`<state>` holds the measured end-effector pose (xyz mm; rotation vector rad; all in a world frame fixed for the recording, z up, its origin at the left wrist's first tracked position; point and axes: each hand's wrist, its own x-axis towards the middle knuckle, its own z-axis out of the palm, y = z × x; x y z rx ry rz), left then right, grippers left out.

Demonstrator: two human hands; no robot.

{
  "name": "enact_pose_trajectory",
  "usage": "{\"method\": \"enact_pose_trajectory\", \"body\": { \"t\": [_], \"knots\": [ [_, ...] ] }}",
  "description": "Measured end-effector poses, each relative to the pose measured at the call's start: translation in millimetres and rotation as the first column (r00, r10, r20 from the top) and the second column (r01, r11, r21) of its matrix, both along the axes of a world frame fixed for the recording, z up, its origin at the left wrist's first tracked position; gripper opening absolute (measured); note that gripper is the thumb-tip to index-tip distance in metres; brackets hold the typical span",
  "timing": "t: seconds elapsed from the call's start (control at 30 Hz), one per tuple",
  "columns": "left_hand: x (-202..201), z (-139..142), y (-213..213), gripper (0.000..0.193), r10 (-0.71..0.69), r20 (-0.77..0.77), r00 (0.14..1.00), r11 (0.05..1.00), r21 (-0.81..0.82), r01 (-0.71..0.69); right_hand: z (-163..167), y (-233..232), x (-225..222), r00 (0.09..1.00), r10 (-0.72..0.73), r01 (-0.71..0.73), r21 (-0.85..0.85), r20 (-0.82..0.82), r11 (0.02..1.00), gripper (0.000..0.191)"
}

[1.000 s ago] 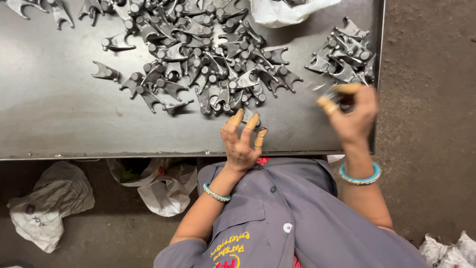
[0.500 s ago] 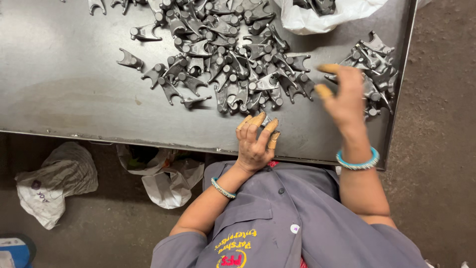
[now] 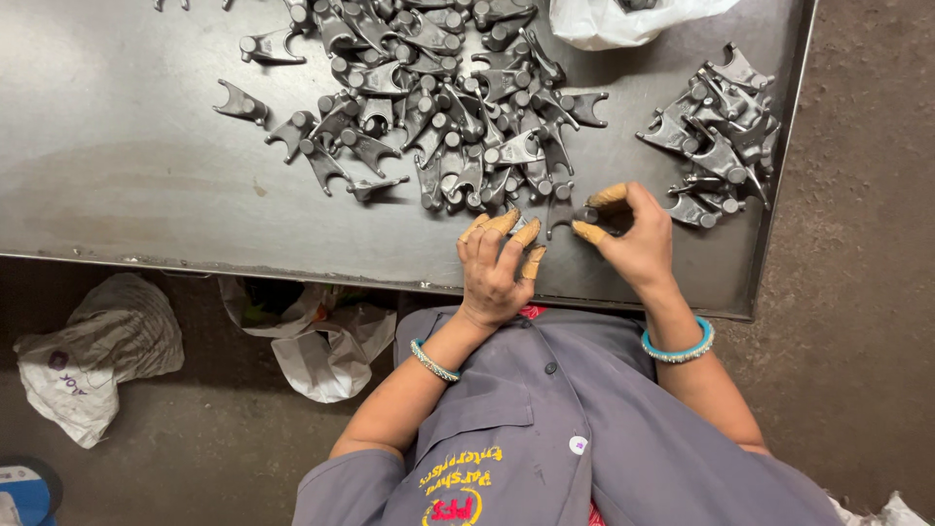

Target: The person picks up metal yoke-shaped castings one at a time from a pile on a steel table, turns each part over in both hands to view its surfaces, and places it into a separate pile on the table. The person repeats this handling across the table, occasionally reaching into the main pile to gather more parts.

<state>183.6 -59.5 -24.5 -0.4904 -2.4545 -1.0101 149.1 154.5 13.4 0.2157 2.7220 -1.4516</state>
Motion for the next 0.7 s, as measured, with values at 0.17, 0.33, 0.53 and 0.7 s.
{"method": "enact_pose_trajectory", "body": {
  "t": [0.17,0.33,0.53,0.7],
  "knots": [
    [-1,13,3,0.048,-0.08,0.094,0.992,0.969,0.241,0.055,-24,17,20,0.994,-0.088,0.101,-0.849,0.065,0.518,0.035],
    [-4,24,12,0.054,-0.223,0.321,0.921,0.868,0.495,0.038,-47,34,22,0.959,0.044,0.277,-0.959,0.28,0.061,0.034],
    [-10,35,8,0.063,-0.395,0.505,0.768,0.751,0.659,-0.047,-54,31,22,0.932,0.058,0.355,-0.933,0.358,0.061,0.034],
    [-9,29,5,0.062,-0.58,0.535,0.615,0.579,0.801,-0.15,-41,23,19,0.941,0.083,0.32,-0.943,0.327,0.087,0.043]
  ]
}}
